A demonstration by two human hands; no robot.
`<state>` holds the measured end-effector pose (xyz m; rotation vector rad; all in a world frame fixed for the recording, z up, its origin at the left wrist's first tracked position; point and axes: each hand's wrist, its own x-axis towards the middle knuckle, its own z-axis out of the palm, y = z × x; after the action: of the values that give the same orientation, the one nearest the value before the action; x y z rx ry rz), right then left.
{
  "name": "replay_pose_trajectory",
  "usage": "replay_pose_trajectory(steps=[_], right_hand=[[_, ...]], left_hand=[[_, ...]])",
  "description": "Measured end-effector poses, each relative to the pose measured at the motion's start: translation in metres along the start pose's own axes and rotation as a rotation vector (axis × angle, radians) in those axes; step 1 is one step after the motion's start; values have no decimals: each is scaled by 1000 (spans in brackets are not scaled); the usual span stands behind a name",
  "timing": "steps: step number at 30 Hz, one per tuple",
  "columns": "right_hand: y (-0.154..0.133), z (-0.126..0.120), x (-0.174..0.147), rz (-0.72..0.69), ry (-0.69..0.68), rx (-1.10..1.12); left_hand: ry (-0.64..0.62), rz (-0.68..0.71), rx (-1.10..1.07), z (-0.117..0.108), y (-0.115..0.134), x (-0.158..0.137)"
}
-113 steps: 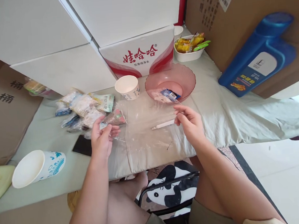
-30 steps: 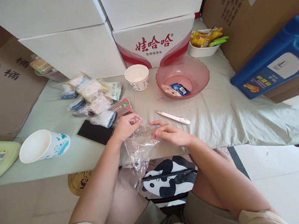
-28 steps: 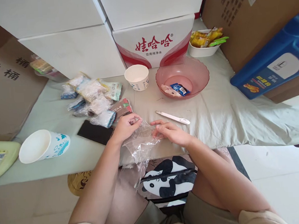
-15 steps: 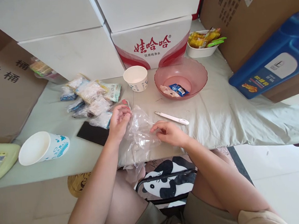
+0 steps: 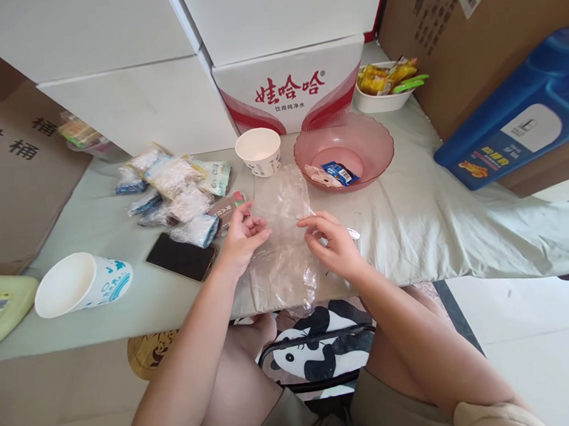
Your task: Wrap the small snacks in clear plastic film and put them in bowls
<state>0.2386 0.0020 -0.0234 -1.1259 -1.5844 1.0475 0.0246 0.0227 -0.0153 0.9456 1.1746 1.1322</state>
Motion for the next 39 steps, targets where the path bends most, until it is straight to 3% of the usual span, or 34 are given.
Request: replay_pose_trajectory(steps=[4,8,14,17,23,29,31,33,37,39], right_hand=[[2,1,3,177,46,275],[4,1,5,225,55,330],[0,-1,6,245,73,357],[-1,-1,6,246,92,369],[1,0,6,259,71,346],[-3,-1,3,252,7,361],[-3,-3,2,226,-10,391],[-3,-3,1,212,-12,409],[-4,0,2,242,3,417],[-3,2,4,275,16,425]], left_hand=[[43,75,-113,-4,5,3],[68,92,-229,-11,12,1],[-29,-242,-171,-13,16,-5],[-35,-288,-26,-11,14,-9],[-67,-210,214,-12,4,-4],[-1,151,-15,-7,3,1],[34,172,-139,-5,6,-1],[30,60,-251,-5,8,-2],[-149,-327,-269,-3,7,-3],[-171,-351,-250,-2,6,-3]])
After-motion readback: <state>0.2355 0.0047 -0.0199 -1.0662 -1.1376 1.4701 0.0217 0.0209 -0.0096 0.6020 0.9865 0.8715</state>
